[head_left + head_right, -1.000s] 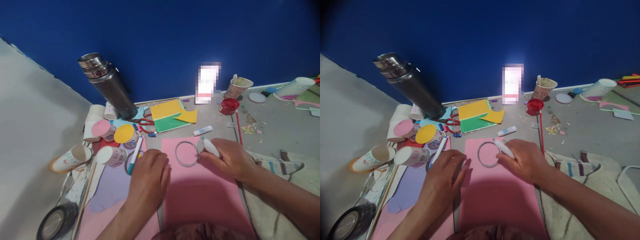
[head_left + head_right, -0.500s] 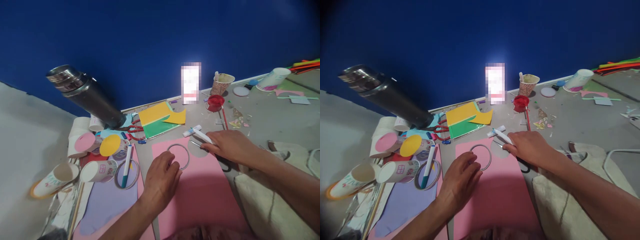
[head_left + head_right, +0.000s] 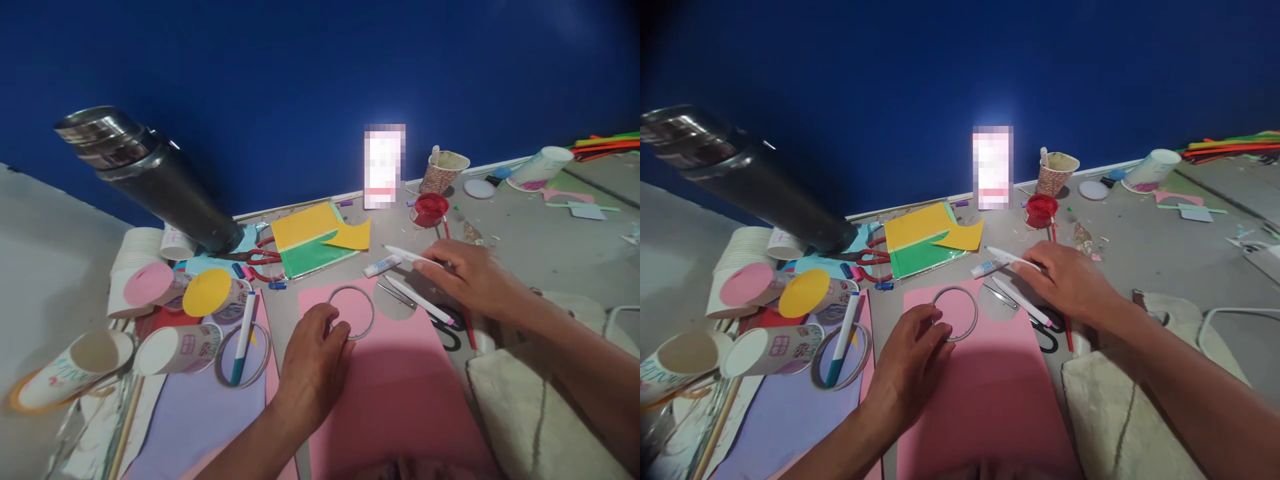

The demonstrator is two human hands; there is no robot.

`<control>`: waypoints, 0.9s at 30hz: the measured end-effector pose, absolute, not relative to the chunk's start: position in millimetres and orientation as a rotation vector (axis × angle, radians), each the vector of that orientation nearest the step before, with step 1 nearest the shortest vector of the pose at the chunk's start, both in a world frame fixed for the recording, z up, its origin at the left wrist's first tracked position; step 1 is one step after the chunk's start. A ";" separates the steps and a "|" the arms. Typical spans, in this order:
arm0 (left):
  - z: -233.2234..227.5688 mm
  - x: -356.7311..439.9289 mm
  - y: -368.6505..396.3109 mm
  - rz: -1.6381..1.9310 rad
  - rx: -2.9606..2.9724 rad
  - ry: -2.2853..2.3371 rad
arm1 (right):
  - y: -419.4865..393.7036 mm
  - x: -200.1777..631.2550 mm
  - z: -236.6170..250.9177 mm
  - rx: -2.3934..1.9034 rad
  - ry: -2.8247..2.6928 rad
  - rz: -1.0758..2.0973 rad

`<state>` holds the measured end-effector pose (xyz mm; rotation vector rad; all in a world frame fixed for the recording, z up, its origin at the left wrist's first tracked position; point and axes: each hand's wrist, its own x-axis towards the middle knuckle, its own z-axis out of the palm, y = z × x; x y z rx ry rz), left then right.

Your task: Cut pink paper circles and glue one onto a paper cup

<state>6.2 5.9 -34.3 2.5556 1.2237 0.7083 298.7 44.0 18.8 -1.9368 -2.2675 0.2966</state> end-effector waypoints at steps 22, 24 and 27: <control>-30.1 8.1 3.2 0.671 2.630 1.389 | 28.4 283.6 15.7 -2.143 -2.530 0.280; -30.4 8.0 2.2 0.709 2.641 1.339 | 29.6 283.2 15.7 -2.142 -2.548 0.313; -31.2 8.3 0.6 0.759 2.655 1.312 | 32.1 283.7 18.2 -2.188 -2.519 0.352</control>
